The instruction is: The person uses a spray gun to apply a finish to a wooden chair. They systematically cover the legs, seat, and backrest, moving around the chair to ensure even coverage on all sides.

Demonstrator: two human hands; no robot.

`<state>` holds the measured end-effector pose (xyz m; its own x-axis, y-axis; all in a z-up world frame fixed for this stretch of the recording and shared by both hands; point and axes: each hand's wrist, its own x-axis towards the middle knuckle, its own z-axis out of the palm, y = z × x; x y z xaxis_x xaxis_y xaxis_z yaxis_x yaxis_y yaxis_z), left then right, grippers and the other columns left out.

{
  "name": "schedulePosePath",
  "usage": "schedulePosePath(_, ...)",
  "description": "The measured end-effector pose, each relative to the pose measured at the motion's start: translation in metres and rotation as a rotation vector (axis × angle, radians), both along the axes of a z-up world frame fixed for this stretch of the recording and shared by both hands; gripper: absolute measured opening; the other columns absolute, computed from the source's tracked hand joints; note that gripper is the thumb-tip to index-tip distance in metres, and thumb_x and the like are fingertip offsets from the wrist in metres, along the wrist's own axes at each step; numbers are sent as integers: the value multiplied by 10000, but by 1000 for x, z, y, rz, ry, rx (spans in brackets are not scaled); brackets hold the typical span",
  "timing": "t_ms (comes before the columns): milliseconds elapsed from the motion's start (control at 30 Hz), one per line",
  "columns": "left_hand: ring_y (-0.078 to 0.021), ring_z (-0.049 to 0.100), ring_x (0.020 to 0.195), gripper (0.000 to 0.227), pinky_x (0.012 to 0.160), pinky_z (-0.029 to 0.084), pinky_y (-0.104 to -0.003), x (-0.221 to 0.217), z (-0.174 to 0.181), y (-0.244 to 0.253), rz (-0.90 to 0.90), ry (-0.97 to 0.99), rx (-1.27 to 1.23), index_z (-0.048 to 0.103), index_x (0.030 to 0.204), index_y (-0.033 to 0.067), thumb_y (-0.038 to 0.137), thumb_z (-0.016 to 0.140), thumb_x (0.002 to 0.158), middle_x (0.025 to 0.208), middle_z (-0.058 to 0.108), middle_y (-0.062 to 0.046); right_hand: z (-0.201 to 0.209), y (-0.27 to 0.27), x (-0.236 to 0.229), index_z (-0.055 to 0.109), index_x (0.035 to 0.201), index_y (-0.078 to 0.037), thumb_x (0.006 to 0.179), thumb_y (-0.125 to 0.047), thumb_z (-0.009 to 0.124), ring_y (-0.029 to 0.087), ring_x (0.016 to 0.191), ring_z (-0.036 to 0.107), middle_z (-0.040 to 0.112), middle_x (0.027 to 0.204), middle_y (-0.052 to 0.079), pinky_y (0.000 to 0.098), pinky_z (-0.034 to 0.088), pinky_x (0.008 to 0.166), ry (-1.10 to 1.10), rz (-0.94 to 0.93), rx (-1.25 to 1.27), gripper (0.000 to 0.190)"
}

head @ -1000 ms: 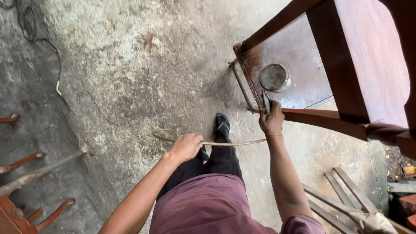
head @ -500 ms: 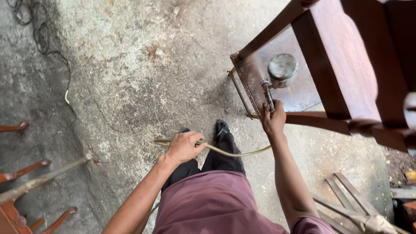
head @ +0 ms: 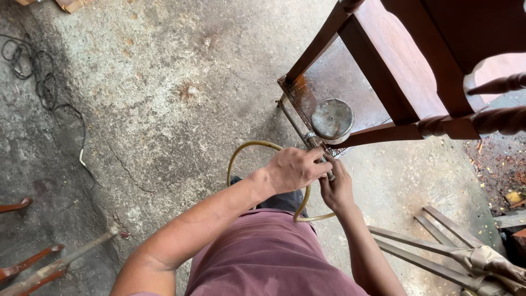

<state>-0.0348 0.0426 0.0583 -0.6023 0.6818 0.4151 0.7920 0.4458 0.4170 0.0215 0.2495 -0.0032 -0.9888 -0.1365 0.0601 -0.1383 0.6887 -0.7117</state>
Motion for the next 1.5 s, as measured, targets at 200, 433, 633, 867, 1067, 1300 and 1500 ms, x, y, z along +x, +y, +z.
schedulePosePath(200,-101,684,618,100,483,536,-225,-5,-6,4,-26,6,-19,706,1051,164,130,678,961,915,653,-70,0,0,3,556,1331,20,913,-101,659,467,1022,665,656,1174,261,464,551,834,45,-10,-39,447)
schedulePosePath(433,-99,577,479,350,388,452,-216,-12,-3,-14,87,73,77,675,1322,103,175,653,981,756,610,-84,4,8,-27,580,1336,1,1019,-265,591,406,950,694,665,1078,233,467,543,815,137,-131,-43,414)
schedulePosePath(633,-124,630,523,226,393,486,-211,-6,-29,-73,301,-62,131,722,1138,36,213,715,997,766,719,-88,34,29,-93,576,1208,18,1112,-413,497,357,797,635,638,907,221,467,503,711,255,-259,109,448)
schedulePosePath(867,-172,706,599,158,480,557,-258,7,-32,-103,387,-43,192,750,997,66,217,703,995,762,749,-85,141,27,-118,498,1083,-21,1119,-496,428,255,578,542,599,732,114,428,424,491,133,-345,166,482)
schedulePosePath(1067,-221,705,572,177,481,556,-330,7,9,-118,416,-104,272,727,991,43,207,663,1008,743,743,-109,252,17,-109,499,1131,-9,1200,-505,483,148,612,567,582,743,65,319,408,533,559,-250,250,501)
schedulePosePath(1300,-288,736,696,205,568,576,-364,9,46,-123,385,35,409,703,1001,41,216,605,1043,857,758,-129,340,15,-90,455,1112,-7,1216,-489,478,90,694,597,618,847,23,257,454,578,721,-225,69,494)
schedulePosePath(1500,-205,751,693,307,550,609,-316,4,49,-130,314,-6,416,732,1039,58,323,579,1060,871,769,-104,387,28,-99,547,1041,-40,1145,-559,333,63,562,526,528,726,-10,228,388,495,882,-225,-26,571)
